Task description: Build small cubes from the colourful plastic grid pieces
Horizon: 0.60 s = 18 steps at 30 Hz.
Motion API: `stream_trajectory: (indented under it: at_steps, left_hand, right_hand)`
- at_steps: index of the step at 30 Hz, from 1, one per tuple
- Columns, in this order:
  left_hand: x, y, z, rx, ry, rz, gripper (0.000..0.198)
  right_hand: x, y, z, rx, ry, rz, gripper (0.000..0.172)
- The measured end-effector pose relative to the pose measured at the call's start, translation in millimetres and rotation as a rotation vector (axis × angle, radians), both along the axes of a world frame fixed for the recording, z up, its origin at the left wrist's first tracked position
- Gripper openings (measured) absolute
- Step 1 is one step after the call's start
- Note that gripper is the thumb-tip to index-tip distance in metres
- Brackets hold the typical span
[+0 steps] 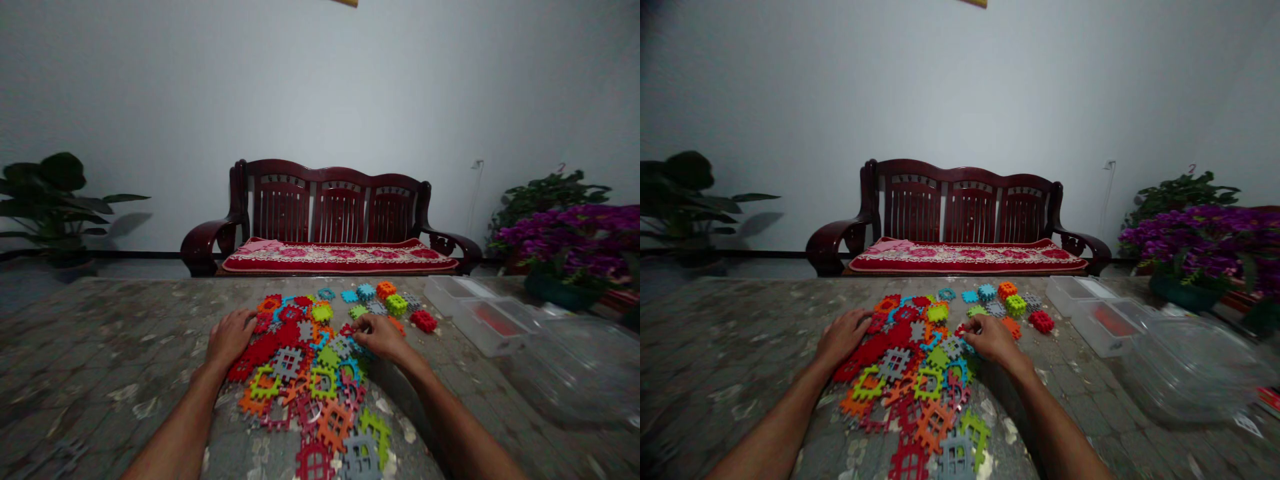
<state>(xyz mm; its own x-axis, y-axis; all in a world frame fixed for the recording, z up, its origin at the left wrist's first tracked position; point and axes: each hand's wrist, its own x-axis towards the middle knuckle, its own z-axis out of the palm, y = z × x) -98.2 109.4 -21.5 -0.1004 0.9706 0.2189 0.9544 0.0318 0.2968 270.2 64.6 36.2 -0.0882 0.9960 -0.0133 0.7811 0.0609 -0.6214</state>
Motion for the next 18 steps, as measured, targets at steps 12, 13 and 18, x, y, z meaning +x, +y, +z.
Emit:
stream_trajectory:
  at_steps: [12,13,18]
  left_hand:
    - [-2,2,-2.2,0.005,0.011,-0.005,0.044]
    - [-3,2,-2.6,0.005,0.012,-0.009,0.045]
    - [-5,5,-6.5,0.01,0.022,0.0,0.045]
  right_hand:
    - [-34,-39,23.0,0.0,-0.402,0.064,0.058]
    - [-35,-39,22.3,0.003,-0.404,0.062,0.057]
    - [-36,-40,18.9,0.019,-0.42,0.06,0.056]
